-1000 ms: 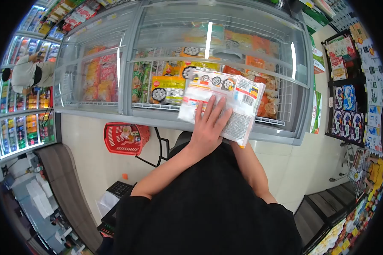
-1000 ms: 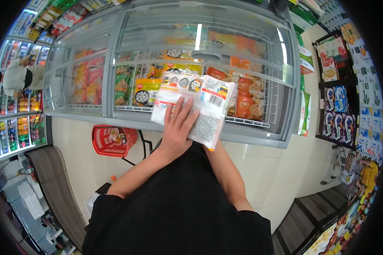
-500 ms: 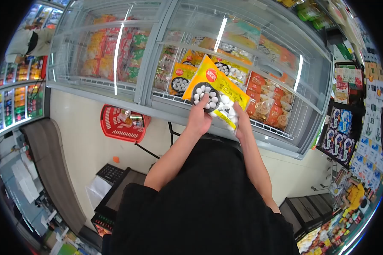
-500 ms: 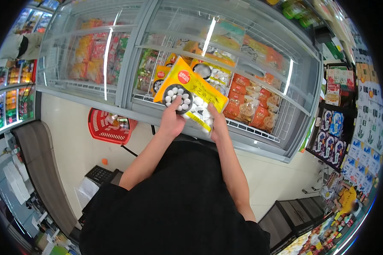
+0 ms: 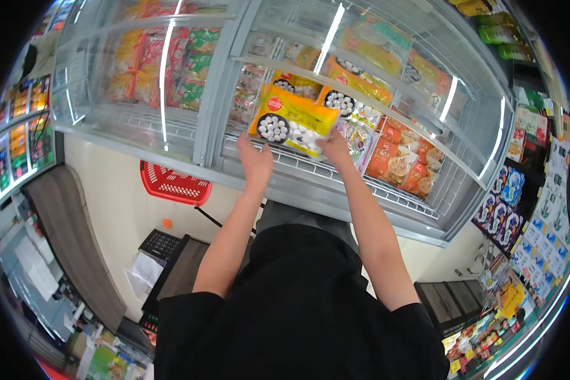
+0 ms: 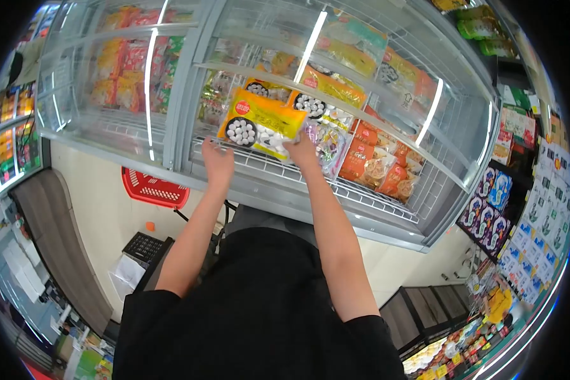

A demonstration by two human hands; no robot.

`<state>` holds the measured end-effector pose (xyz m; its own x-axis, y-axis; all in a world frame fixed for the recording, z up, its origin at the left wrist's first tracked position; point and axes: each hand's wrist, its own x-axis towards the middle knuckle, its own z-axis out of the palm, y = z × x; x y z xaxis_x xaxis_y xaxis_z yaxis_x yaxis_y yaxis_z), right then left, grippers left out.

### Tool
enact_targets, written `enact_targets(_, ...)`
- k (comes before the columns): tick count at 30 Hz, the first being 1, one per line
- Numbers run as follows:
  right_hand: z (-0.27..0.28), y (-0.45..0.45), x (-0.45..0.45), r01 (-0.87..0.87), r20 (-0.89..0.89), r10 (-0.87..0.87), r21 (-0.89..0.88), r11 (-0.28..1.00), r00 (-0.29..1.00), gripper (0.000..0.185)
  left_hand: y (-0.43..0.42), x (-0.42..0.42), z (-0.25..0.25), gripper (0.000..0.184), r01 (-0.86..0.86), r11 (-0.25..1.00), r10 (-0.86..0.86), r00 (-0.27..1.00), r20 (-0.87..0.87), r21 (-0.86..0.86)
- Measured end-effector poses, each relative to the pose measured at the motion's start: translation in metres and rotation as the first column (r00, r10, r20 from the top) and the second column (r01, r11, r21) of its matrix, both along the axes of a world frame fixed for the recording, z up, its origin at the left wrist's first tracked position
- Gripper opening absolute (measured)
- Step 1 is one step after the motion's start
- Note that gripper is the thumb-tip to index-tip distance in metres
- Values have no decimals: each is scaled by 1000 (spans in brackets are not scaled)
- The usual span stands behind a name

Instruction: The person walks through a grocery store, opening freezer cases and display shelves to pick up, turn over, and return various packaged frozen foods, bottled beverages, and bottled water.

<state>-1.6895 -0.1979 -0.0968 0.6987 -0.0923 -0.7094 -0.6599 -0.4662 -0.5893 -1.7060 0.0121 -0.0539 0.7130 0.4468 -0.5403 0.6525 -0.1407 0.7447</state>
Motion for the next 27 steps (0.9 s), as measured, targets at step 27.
enact_targets(27,-11,-109,14,-640,-38,784,-603,476,620,28,-40,-17,-36,63,744,591,-772,633,-46,311)
